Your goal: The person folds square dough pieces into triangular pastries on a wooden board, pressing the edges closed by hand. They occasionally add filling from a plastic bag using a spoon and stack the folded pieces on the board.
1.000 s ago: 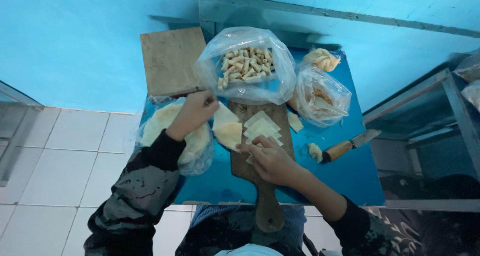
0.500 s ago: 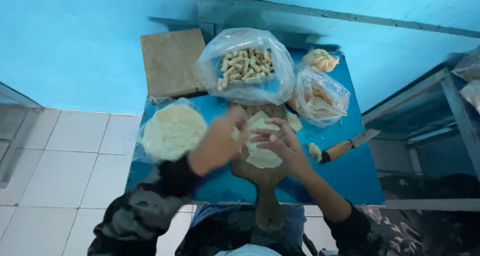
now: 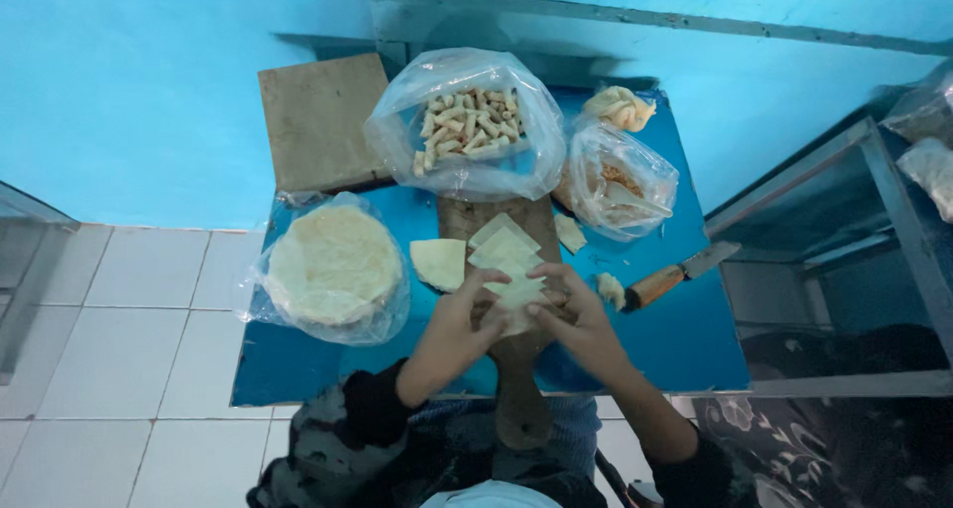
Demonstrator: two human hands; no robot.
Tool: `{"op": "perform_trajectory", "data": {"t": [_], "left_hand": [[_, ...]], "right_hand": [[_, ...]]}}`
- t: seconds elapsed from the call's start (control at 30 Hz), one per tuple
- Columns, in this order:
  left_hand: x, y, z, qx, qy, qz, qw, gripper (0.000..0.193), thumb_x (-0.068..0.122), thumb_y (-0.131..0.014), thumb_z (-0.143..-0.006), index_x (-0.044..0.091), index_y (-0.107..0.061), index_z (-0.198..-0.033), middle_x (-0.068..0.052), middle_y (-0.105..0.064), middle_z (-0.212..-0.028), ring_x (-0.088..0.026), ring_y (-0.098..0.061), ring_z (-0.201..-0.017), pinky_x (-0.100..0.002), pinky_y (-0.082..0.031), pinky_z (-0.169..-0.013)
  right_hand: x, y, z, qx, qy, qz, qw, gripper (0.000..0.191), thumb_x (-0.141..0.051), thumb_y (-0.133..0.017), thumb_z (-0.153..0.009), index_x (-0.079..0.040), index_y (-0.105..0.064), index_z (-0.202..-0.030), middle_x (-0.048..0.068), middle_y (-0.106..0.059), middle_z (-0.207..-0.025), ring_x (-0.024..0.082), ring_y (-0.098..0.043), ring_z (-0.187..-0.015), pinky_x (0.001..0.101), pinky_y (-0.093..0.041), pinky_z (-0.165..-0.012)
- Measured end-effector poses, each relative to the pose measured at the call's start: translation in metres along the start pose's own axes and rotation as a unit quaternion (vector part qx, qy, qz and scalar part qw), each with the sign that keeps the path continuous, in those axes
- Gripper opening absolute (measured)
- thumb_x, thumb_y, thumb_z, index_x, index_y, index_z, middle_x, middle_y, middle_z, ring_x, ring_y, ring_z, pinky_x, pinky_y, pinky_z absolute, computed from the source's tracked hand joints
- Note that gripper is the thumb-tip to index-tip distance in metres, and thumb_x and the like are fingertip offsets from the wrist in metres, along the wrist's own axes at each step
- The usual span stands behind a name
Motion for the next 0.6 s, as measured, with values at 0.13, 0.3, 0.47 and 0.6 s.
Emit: {"op": "perform_trajectory", "data": {"t": [0.13,0.3,0.47,0.6], "left_hand": [[-0.004,0.002,0.003,0.04,-0.003,-0.161,0.986,0.049,0.002,-0.068,-0.089,0.01,-0.055,-0.136,-0.022,-0.072,-0.102,-0.041,-0.073,-0.094,-0.042,-0.056,-0.071],[0.018,-0.007,0.014,0.048,-0.071,-0.207,0.975,0.059,-0.004,-0.066,-0.087,0.005,-0.049,-0.143,-0.028,-0.064,-0.119,-0.045,-0.066,-0.11,-0.046,-0.058,-0.076],[0.013,-0.011,0.017,0.045,-0.01,-0.254,0.966,0.056,-0.001,-0.066,-0.088,0.002,-0.049,-0.141,-0.027,-0.061,-0.125,-0.045,-0.067,-0.099,-0.048,-0.057,-0.075],[0.02,-0.012,0.021,0.058,-0.055,-0.272,0.959,0.053,-0.001,-0.065,-0.089,-0.003,-0.049,-0.14,-0.029,-0.058,-0.128,-0.048,-0.066,-0.099,-0.049,-0.057,-0.073]], "right_hand": [[0.0,-0.001,0.001,0.033,0.021,0.091,0.995,0.049,-0.005,-0.074,-0.091,-0.007,-0.053,-0.135,0.011,-0.071,-0.117,0.014,-0.071,-0.105,0.028,-0.057,-0.082],[0.01,0.002,0.006,0.093,-0.041,0.269,0.958,0.061,-0.013,-0.08,-0.081,-0.014,-0.053,-0.136,0.011,-0.078,-0.107,0.02,-0.078,-0.081,0.0315,-0.059,-0.066],[-0.003,-0.004,0.01,0.099,0.021,0.308,0.946,0.063,-0.01,-0.08,-0.079,-0.011,-0.053,-0.136,0.012,-0.075,-0.109,0.022,-0.076,-0.086,0.0323,-0.061,-0.066],[-0.017,-0.008,0.016,0.109,0.093,0.323,0.935,0.055,-0.011,-0.08,-0.083,-0.009,-0.058,-0.133,0.013,-0.075,-0.11,0.026,-0.074,-0.09,0.0359,-0.059,-0.075]]}}
Point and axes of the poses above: each hand's wrist, its own z-axis away from the middle knuckle, its own y-axis out of the back of the hand, x = y × z, the point moved 10 cm from there along -z, towards the middle knuckle
